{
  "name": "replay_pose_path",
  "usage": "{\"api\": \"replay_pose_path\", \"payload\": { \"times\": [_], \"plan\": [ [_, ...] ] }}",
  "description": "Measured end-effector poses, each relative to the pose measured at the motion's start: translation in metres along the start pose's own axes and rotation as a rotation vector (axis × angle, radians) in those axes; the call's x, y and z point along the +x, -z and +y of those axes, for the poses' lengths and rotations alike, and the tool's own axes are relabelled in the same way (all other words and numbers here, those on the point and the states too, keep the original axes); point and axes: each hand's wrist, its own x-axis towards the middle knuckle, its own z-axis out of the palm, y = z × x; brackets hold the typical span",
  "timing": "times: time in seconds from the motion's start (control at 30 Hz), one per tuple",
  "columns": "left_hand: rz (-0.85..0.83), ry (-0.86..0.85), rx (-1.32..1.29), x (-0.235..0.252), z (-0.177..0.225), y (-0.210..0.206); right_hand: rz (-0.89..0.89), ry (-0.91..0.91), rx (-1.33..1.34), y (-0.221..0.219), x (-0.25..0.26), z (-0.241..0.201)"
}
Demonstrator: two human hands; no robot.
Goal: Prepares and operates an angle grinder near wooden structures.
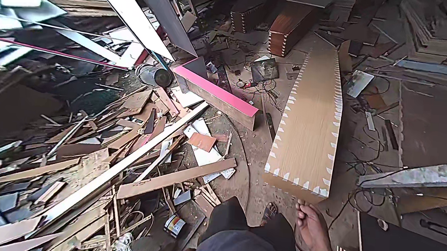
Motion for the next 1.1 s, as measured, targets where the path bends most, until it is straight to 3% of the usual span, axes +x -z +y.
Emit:
{"api": "replay_pose_path", "payload": {
  "times": [0.1,0.23,0.33,0.5,0.67,0.73,0.87,0.97,1.1],
  "plan": [
    [0.092,0.061,-0.047,0.014,0.045,0.053,-0.046,0.099,0.037,-0.029,0.035,-0.054],
    [-0.039,0.178,0.170,0.058,0.072,0.125,0.009,0.162,0.083,-0.044,0.074,-0.091],
    [0.034,0.120,0.059,0.101,0.064,0.173,0.091,0.144,0.161,-0.046,0.100,-0.092],
    [-0.022,0.129,0.163,0.160,0.113,0.268,0.237,0.082,0.192,-0.081,0.140,-0.078],
    [-0.057,0.158,0.271,0.283,0.102,0.379,0.221,0.133,-0.018,-0.213,0.206,-0.070],
    [-0.015,0.140,0.221,0.325,0.106,0.448,0.164,0.153,-0.063,-0.284,0.244,-0.065],
    [0.125,0.005,-0.016,0.348,0.124,0.570,-0.071,0.047,-0.083,-0.430,0.282,-0.068],
    [0.183,-0.145,-0.499,0.359,0.138,0.639,-0.329,0.075,-0.255,-0.532,0.300,-0.085],
    [0.061,-0.130,-1.099,0.351,0.170,0.682,-0.437,0.277,-0.766,-0.622,0.313,-0.105]
  ]
}}
